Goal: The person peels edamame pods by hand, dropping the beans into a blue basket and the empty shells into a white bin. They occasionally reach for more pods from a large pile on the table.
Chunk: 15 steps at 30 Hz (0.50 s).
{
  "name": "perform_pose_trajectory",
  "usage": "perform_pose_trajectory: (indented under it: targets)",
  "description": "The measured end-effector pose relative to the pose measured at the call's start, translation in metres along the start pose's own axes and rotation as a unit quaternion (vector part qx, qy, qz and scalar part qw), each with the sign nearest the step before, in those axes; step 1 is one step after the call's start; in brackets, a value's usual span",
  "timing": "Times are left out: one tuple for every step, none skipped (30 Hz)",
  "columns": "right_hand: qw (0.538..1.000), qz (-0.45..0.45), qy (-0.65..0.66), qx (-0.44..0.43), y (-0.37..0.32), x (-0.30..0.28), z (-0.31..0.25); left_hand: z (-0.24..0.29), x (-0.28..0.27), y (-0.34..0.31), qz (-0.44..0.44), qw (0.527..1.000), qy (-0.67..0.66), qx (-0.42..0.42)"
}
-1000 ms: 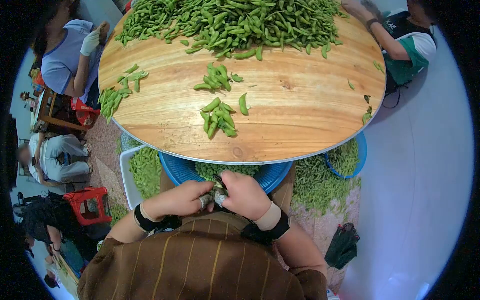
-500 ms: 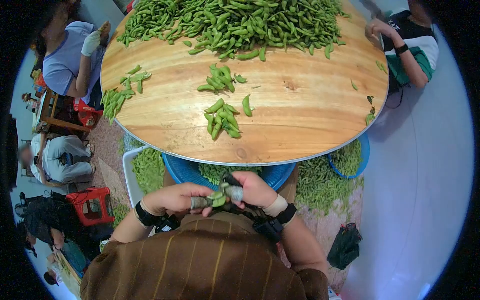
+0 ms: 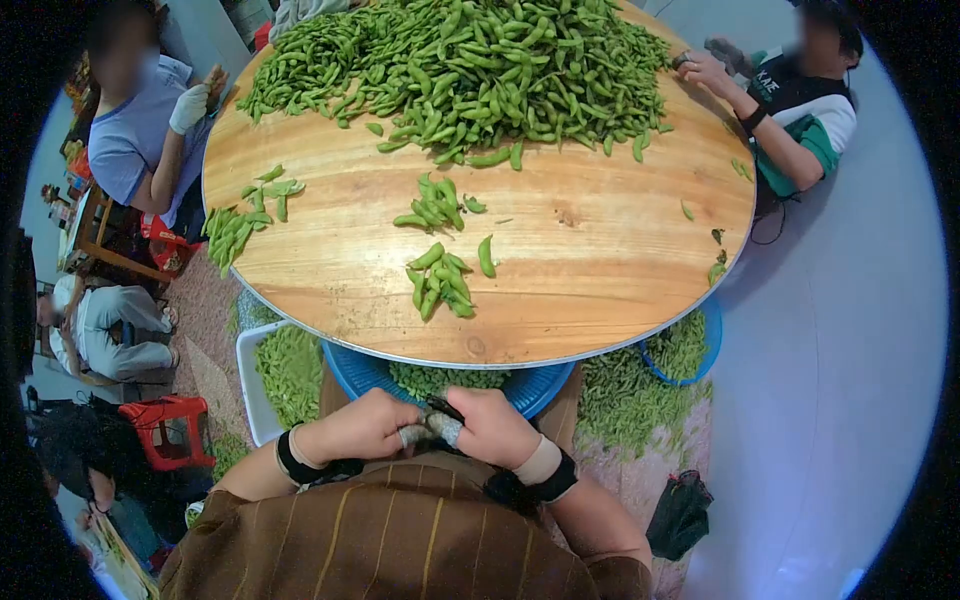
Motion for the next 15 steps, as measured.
perform_pose_trajectory:
  targets:
    - [0.974,-0.095,0.164,0.128,-0.007,0.014,0.016,0.002,0.003,-0.001,-0.049,0.989,-0.132,-0.040]
    - [0.895,-0.184,0.320,0.250,-0.021,0.034,0.024,0.003,0.010,-0.002,-0.098,0.957,-0.260,-0.080]
    - [0.896,-0.181,0.318,0.250,-0.023,0.035,0.024,-0.002,0.019,-0.007,-0.126,0.932,-0.323,-0.108]
    - [0.875,-0.161,0.386,0.243,-0.024,0.037,0.023,-0.002,0.018,-0.007,-0.125,0.932,-0.323,-0.105]
    - [0.849,-0.140,0.452,0.234,-0.023,0.035,0.021,-0.004,0.018,-0.007,-0.118,0.913,-0.373,-0.118]
    - [0.850,-0.140,0.450,0.234,-0.022,0.033,0.020,-0.005,0.018,-0.007,-0.110,0.891,-0.421,-0.131]
    - [0.867,-0.130,0.423,0.227,-0.018,0.027,0.019,-0.006,0.018,-0.008,-0.109,0.891,-0.421,-0.129]
    - [0.883,-0.119,0.397,0.220,-0.015,0.023,0.019,-0.009,0.020,-0.009,-0.107,0.884,-0.435,-0.137]
    - [0.884,-0.119,0.396,0.219,-0.014,0.024,0.018,-0.013,0.022,-0.011,-0.105,0.876,-0.448,-0.145]
    - [0.929,-0.070,0.323,0.169,-0.008,0.013,0.017,-0.015,0.024,-0.012,-0.105,0.876,-0.448,-0.144]
    - [0.962,-0.019,0.245,0.117,-0.003,0.001,0.012,-0.014,0.023,-0.012,-0.100,0.877,-0.451,-0.127]
    - [0.963,-0.018,0.244,0.116,-0.001,-0.002,0.009,-0.013,0.022,-0.011,-0.097,0.878,-0.455,-0.109]
    - [0.976,-0.038,0.183,0.114,0.002,-0.005,0.003,-0.012,0.021,-0.011,-0.098,0.879,-0.455,-0.109]
    - [0.985,-0.058,0.121,0.112,0.004,-0.006,0.000,-0.011,0.020,-0.011,-0.097,0.887,-0.437,-0.112]
    - [0.985,-0.058,0.121,0.113,0.004,-0.003,0.001,-0.011,0.020,-0.011,-0.096,0.896,-0.419,-0.115]
Point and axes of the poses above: each hand's wrist, its own y-axis towards the middle knuckle, its own x-axis out of the palm, z = x × y, the point moved 9 cm from there along y, towards the middle knuckle, and after that the axes turned 9 degrees about -y, right-handed, at the moved point
